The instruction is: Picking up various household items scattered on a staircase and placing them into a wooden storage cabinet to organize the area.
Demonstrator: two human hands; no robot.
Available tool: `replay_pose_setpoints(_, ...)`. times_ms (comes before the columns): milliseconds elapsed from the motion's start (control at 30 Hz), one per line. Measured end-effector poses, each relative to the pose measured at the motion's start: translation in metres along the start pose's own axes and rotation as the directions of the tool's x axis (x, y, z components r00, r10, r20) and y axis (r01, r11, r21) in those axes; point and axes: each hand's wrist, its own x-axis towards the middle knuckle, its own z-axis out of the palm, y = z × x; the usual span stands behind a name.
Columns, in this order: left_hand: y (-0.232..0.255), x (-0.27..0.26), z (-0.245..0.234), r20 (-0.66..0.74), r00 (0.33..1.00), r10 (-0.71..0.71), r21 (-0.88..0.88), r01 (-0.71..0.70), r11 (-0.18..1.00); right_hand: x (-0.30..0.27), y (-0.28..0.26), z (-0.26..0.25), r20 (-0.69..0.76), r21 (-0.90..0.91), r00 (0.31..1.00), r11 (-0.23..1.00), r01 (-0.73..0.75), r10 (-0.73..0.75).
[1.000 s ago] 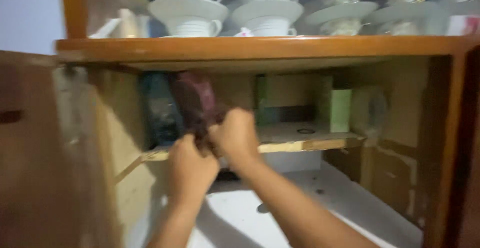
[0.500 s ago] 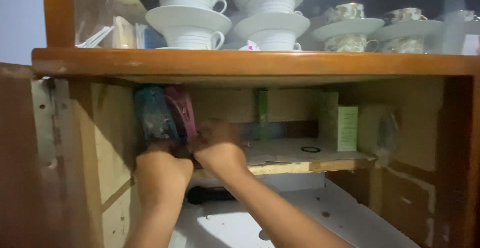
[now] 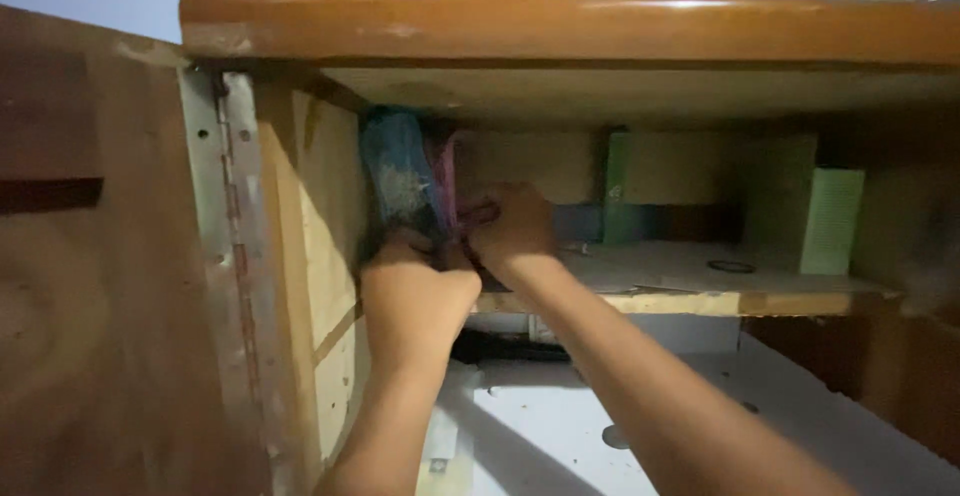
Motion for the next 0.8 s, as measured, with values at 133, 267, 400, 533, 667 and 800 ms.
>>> replay_pose_setpoints(133,-0.005,0.002,0.003,-0.007,0.998,0.066,-0.025,-0.066,0.997,0.002,-0.001,0.003,0.115,0.062,0.992,0.996,-0.061,0.054)
replay_pose_setpoints(267,0.000,0.003,0.000,0.012,0.998,0.066,-0.020,-0.065,0.998,0.001,0.003,0.002,0.221,0.099,0.967,0.984,-0.149,0.125)
replay_pose_setpoints(400,0.001,0.004,0.003,0.053,0.999,0.001,0.032,-0.002,0.999,-0.007,-0.011,-0.006,0.256,0.102,0.961,0.985,-0.139,0.109)
replay_pose_setpoints(533,0.003,0.007,0.004,0.047,0.999,-0.009,0.042,0.007,0.999,-0.010,-0.034,-0.023,0.360,0.203,0.919,0.947,-0.247,0.162)
replay_pose_setpoints(667,0.015,0.009,-0.009,0.163,0.975,-0.150,0.007,0.151,0.989,-0.001,-0.041,-0.025,0.241,0.162,0.960,0.969,-0.185,0.143)
replay_pose_setpoints(800,0.004,-0.001,-0.027,0.295,0.914,-0.280,-0.087,0.317,0.944,-0.004,-0.023,-0.020,0.095,0.157,0.995,0.987,-0.026,0.011)
